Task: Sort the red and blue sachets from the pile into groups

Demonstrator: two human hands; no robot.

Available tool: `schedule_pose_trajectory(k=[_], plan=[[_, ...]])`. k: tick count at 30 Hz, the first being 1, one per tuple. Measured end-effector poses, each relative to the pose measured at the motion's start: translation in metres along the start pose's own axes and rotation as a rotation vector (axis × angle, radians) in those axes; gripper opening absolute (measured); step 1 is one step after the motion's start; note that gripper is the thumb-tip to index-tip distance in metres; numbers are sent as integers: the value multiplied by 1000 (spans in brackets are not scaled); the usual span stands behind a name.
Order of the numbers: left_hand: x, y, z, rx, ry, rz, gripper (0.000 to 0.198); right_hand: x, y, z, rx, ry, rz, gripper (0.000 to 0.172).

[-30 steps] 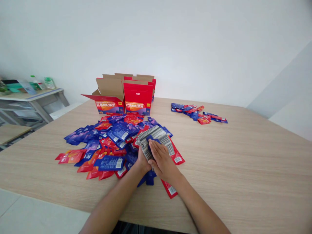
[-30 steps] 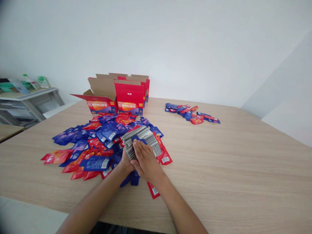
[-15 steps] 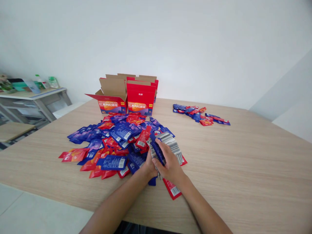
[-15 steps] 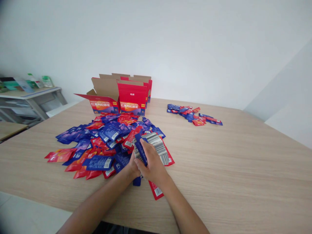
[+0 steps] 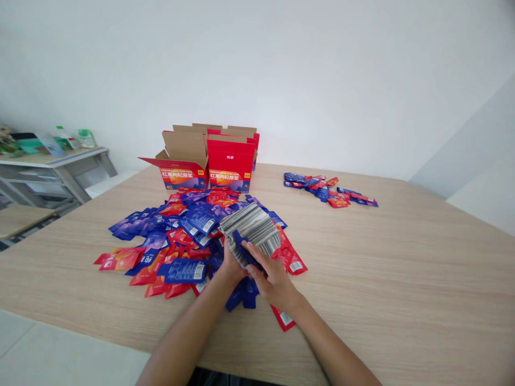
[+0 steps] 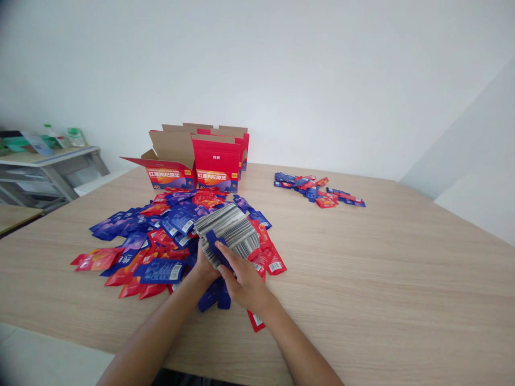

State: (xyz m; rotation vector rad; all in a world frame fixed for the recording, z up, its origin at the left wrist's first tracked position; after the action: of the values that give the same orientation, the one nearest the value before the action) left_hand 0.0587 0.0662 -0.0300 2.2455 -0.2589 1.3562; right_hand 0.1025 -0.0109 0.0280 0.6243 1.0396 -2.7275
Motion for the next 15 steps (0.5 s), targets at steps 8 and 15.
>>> schedule_pose_trajectory(k=[8,15], plan=[[5,8,69,-279,-44,126,36,-47,-2,-3,36,-37,-359,33],[11,13,66,-309,-39,198,33,-59,-4,-2,-71,485,-338,39]])
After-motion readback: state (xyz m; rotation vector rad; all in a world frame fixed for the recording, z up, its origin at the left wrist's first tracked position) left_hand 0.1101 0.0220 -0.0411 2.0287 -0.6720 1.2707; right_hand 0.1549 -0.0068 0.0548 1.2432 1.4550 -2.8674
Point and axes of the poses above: each hand's wrist, its own y-axis away from the middle knuckle, its own x-axis out of the palm, z = x × y, the point moved 10 cm from there along -y, towards the middle knuckle, and after that the axes turned 5 degrees about -y, right-handed, at the moved point
